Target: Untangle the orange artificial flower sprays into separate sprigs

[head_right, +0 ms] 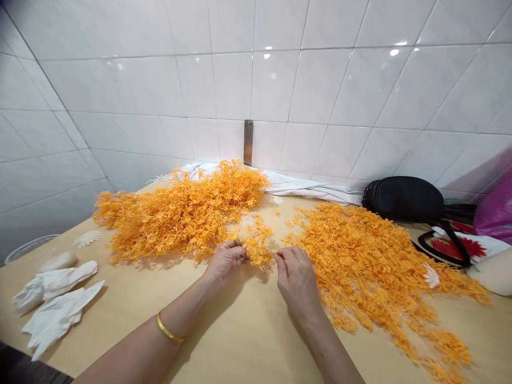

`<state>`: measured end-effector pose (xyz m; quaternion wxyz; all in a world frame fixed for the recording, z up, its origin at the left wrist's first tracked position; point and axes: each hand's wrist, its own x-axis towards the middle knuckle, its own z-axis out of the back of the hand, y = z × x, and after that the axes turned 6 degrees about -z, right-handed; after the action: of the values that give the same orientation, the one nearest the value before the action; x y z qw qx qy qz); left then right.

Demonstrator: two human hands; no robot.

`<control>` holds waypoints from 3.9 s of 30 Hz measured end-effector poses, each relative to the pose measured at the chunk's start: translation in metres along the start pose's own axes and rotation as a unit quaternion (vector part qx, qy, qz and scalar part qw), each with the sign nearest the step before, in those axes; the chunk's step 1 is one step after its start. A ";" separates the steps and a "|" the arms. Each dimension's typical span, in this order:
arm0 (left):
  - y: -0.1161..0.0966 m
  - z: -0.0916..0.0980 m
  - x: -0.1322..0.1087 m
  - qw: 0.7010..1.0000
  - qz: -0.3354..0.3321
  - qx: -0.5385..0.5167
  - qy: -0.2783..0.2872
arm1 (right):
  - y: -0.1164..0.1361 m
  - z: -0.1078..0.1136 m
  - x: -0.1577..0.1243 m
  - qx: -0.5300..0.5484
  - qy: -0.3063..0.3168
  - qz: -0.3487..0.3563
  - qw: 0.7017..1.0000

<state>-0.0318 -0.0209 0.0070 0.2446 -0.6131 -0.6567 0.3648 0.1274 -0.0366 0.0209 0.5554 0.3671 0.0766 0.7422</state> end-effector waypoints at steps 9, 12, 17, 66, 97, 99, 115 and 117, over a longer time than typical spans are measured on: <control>0.009 -0.010 -0.017 0.990 0.036 0.076 0.114 | 0.020 -0.007 -0.006 0.232 0.063 -0.046 0.970; 0.009 -0.009 -0.016 0.994 0.051 0.051 0.085 | 0.017 -0.009 -0.006 0.290 0.044 -0.091 0.952; 0.007 -0.008 -0.012 0.995 0.076 -0.036 0.046 | 0.009 -0.008 -0.003 0.375 0.069 -0.167 0.909; 0.015 -0.007 -0.027 0.908 -0.258 0.308 0.116 | 0.016 0.010 0.003 0.573 0.094 -0.291 0.760; 0.014 -0.021 -0.025 1.000 -0.011 0.006 0.005 | 0.033 -0.019 -0.016 -0.084 -0.060 0.287 0.952; 0.012 -0.021 -0.022 1.000 -0.016 0.008 -0.011 | 0.040 -0.016 -0.020 -0.052 -0.078 0.300 0.949; 0.003 -0.007 -0.009 0.997 -0.001 0.059 0.058 | -0.018 0.018 0.008 -0.285 -0.188 -0.052 0.939; 0.003 -0.007 -0.010 0.995 -0.009 0.077 0.064 | -0.011 0.015 0.006 -0.201 -0.174 -0.016 0.964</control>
<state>-0.0233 -0.0298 0.0100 0.3356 -0.6085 -0.6152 0.3725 0.1443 -0.0322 0.0287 0.6342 0.3699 -0.1659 0.6583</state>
